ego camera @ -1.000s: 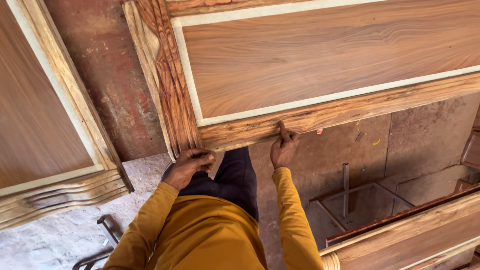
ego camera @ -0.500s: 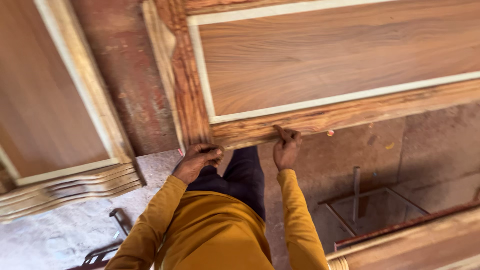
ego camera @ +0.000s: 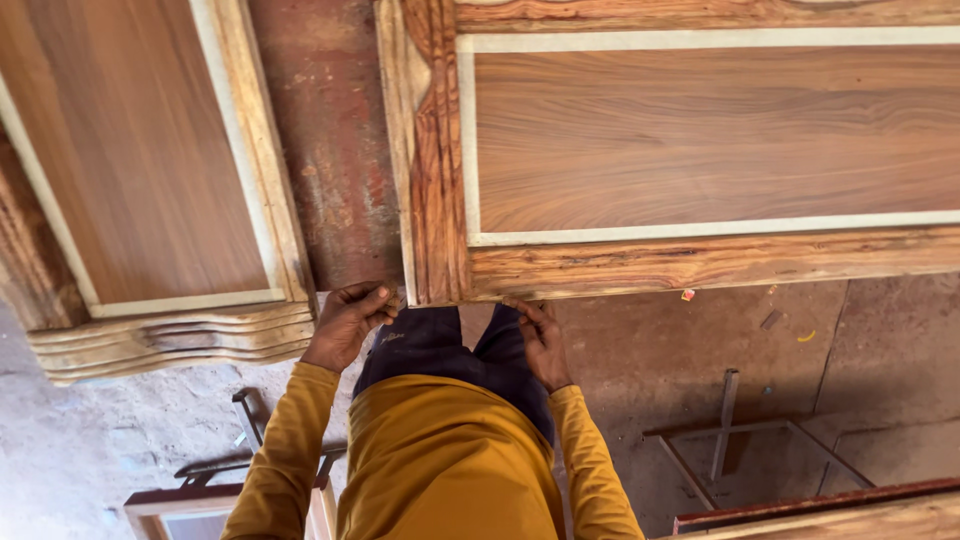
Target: The person sands the edges and corners of a wooden door frame using a small sanding block. They move around the frame, applying the block to different sections to smooth the surface.
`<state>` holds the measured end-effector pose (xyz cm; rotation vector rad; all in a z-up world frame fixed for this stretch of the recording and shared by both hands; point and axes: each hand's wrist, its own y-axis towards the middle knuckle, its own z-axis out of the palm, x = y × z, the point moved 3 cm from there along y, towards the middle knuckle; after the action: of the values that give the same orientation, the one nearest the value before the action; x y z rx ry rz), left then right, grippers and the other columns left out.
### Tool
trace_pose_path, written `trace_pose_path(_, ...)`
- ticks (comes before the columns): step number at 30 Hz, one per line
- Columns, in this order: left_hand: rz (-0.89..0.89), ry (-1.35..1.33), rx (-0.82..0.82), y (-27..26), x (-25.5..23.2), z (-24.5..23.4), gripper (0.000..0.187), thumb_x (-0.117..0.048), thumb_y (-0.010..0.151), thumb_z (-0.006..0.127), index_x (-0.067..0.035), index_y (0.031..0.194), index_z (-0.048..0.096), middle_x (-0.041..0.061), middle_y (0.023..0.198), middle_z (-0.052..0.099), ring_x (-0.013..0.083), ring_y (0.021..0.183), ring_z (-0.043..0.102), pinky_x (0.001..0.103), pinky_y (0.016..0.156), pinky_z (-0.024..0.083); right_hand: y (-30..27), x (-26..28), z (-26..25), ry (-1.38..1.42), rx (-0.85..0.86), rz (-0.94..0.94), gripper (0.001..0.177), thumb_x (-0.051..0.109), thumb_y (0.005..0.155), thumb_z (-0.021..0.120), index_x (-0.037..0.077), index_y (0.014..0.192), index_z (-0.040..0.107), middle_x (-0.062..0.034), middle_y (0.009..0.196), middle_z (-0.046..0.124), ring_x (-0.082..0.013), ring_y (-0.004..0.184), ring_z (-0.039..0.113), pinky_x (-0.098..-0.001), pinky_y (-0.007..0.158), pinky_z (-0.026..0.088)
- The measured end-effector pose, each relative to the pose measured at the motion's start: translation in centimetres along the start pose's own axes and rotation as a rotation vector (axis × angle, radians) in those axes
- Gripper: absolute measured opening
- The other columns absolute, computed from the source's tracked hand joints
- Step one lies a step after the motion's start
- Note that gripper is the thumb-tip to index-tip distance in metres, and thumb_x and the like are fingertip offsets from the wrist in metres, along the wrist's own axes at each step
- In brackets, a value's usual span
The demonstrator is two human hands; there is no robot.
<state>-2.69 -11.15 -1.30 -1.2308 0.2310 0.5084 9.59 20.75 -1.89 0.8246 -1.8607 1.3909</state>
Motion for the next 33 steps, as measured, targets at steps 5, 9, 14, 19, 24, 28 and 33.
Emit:
trace_pose_path(5,0.017,-0.044,-0.044,-0.6,0.7,-1.1,0.026,-0.017,0.091,0.077,0.004,0.106,0.075,0.014,0.092,0.076,0.0203,0.077,0.071,0.034,0.071,0.06,-0.1,2.8,0.8,-0.005,0.061,-0.021,0.032,-0.002,0.095,0.052,0.004,0.123,0.068,-0.0016,0.116,0.056,-0.0112,0.093,0.055,-0.0258,0.081,0.047)
trace_pose_path(9,0.009,-0.065,-0.061,-0.4,1.5,-1.7,0.027,-0.018,0.09,0.078,0.004,0.106,0.074,0.013,0.092,0.076,0.0207,0.078,0.071,0.034,0.072,0.061,-0.3,3.4,0.5,-0.091,0.1,-0.03,0.037,-0.003,0.094,0.052,0.005,0.124,0.072,-0.0044,0.101,0.059,-0.0142,0.082,0.051,-0.028,0.078,0.046)
trace_pose_path(14,0.065,-0.126,-0.075,-1.7,3.1,-2.7,0.025,-0.017,0.091,0.076,0.003,0.106,0.073,0.013,0.092,0.075,0.0207,0.078,0.072,0.033,0.07,0.06,-1.4,2.6,0.5,-0.208,0.199,0.0,0.032,0.003,0.098,0.055,0.007,0.125,0.072,-0.0096,0.095,0.061,-0.0186,0.081,0.054,-0.0316,0.077,0.049)
trace_pose_path(19,0.178,-0.225,-0.188,-5.6,6.9,-3.7,0.024,-0.014,0.09,0.075,0.005,0.105,0.074,0.013,0.091,0.076,0.0203,0.079,0.071,0.034,0.071,0.06,-2.2,2.5,0.9,-0.28,0.366,-0.377,0.029,0.005,0.1,0.055,0.007,0.124,0.071,-0.0141,0.122,0.071,-0.0254,0.114,0.066,-0.035,0.099,0.05)
trace_pose_path(24,0.337,-0.388,-0.295,-10.8,14.4,-3.0,0.024,-0.015,0.093,0.073,0.005,0.106,0.073,0.012,0.091,0.075,0.0197,0.076,0.069,0.033,0.07,0.056,-1.7,0.8,-0.6,-0.418,0.567,-0.235,0.028,0.015,0.099,0.06,0.013,0.126,0.07,-0.011,0.124,0.071,-0.024,0.104,0.069,-0.0349,0.087,0.055)
trace_pose_path(28,0.346,-0.604,-0.427,-14.4,21.7,-0.2,0.022,-0.016,0.094,0.072,0.004,0.105,0.071,0.009,0.09,0.074,0.0159,0.077,0.07,0.03,0.073,0.059,-0.2,0.3,-1.6,-0.474,0.623,-0.317,0.033,0.016,0.1,0.061,0.017,0.131,0.071,-0.0041,0.101,0.071,-0.0165,0.082,0.062,-0.0316,0.075,0.052)
trace_pose_path(33,0.424,-0.826,-0.429,-18.1,27.8,1.7,0.02,-0.013,0.094,0.07,0.003,0.106,0.074,0.01,0.088,0.075,0.0161,0.073,0.069,0.028,0.067,0.058,0.6,-1.3,-3.1,-0.326,0.615,-0.157,0.033,0.015,0.102,0.062,0.011,0.133,0.074,0.0026,0.08,0.052,-0.0086,0.069,0.043,-0.0277,0.061,0.04)
